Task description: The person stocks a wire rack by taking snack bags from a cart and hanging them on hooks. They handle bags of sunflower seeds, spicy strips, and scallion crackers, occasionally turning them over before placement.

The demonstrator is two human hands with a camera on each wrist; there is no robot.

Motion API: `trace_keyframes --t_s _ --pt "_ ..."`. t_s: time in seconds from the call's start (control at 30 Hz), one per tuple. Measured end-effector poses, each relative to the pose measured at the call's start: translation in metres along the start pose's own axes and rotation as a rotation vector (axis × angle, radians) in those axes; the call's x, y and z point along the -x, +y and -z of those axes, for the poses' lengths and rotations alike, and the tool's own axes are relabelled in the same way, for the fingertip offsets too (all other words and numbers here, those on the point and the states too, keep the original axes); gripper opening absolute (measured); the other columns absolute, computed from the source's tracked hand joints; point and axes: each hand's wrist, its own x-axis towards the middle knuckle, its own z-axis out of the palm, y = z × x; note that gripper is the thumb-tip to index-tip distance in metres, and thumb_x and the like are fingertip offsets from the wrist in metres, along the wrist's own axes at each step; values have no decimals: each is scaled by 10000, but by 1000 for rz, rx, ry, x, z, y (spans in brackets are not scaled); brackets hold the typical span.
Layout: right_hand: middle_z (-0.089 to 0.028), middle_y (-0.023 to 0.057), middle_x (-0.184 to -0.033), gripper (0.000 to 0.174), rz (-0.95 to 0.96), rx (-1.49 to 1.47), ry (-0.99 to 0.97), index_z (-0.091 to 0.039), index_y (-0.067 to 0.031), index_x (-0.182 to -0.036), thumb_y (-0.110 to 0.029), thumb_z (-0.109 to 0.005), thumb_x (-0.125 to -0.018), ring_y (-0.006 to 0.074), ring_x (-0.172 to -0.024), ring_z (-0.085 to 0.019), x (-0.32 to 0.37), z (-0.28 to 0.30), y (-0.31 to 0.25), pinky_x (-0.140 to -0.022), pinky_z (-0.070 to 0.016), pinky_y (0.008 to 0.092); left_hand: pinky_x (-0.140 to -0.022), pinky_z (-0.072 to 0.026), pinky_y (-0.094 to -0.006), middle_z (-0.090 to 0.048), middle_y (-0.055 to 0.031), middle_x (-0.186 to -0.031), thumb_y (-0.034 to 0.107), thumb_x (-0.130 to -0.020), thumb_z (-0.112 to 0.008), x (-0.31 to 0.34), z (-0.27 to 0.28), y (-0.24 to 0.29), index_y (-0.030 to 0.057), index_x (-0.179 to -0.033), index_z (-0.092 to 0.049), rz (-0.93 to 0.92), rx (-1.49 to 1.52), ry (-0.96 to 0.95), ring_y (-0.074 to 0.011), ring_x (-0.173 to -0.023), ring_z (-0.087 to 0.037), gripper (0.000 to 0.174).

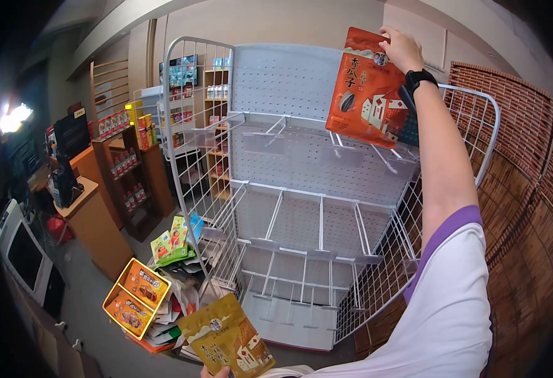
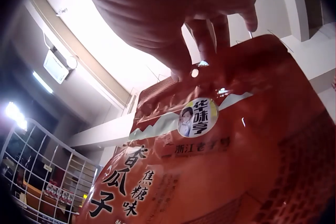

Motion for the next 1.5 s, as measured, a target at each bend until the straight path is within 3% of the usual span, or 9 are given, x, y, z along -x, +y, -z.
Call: trace_keyframes --t_s 0.23,0.3,0.47,0.6,0.77,0.83,1.1,1.3,1.5 --pt "-640 106 -1014 277 158 -86 321 -576 -126 -1127 -210 -576 -863 276 -946 -614 -3 41 -15 -824 -457 405 -647 -443 -281 -611 -63 -885 68 -821 -647 -4 1 9 7 -1070 -546 11 26 -5 -153 -728 -546 276" --pt "-656 118 -810 194 206 -394 479 -632 -29 -986 -55 -587 -799 251 -704 -614 14 69 -50 -685 -470 343 -628 -439 -274 -600 -59 -880 50 -820 -634 -11 13 3 15 -1069 -541 -2 -11 -68 -145 -716 -543 269" --pt "-659 108 -905 211 379 -1100 -318 -595 -49 -1035 -168 -571 -863 196 -848 -640 143 147 -186 -749 -498 308 -587 -435 -251 -585 -42 -814 33 -820 -609 -19 -1 47 20 -1053 -535 -103 85 -74 -131 -661 -539 244" --pt "-548 165 -1075 635 877 -1044 -887 -484 11 -1222 -387 -664 -761 328 -982 -553 247 171 -258 -843 -457 404 -539 -428 -235 -579 -34 -762 68 -828 -606 -17 -4 82 15 -1042 -532 -213 86 -262 -124 -607 -536 232" --pt "-501 175 -1123 723 664 -918 -705 -416 -15 -1292 -358 -710 -727 343 -960 -558 274 189 -281 -831 -458 387 -582 -464 -235 -605 -55 -816 101 -862 -593 -13 0 91 13 -1073 -531 -195 144 -334 -134 -666 -576 236" --pt "-512 172 -1112 671 552 -1032 -754 -441 -22 -1274 -347 -701 -749 334 -975 -556 265 181 -279 -834 -458 377 -812 -498 -325 -602 -100 -1110 61 -778 -655 -9 -7 100 -4 -1176 -506 -310 282 -382 -180 -959 -592 431" --pt "-572 102 -662 211 304 -1170 -1223 -594 31 -886 -152 -656 -801 137 -601 -507 259 187 -307 -580 -434 279 -705 -569 -335 -582 -88 -1109 54 -821 -650 -18 -6 116 -11 -1204 -469 -90 108 -556 -157 -939 -586 428" --pt "-557 128 -644 163 261 -1183 -1118 -573 26 -820 -125 -632 -803 183 -570 -508 267 197 -310 -566 -424 302 -995 -357 -309 -478 -71 -1300 391 -951 -472 -53 14 97 4 -1354 -343 -294 25 -757 -134 -1170 -447 573" --pt "-561 151 -645 171 251 -1216 -1050 -586 6 -796 -156 -639 -793 256 -577 -539 263 220 -308 -563 -425 340 -943 -395 -286 -536 -47 -1225 260 -992 -421 -68 20 97 16 -1297 -430 -205 -65 -772 -107 -1096 -486 390"
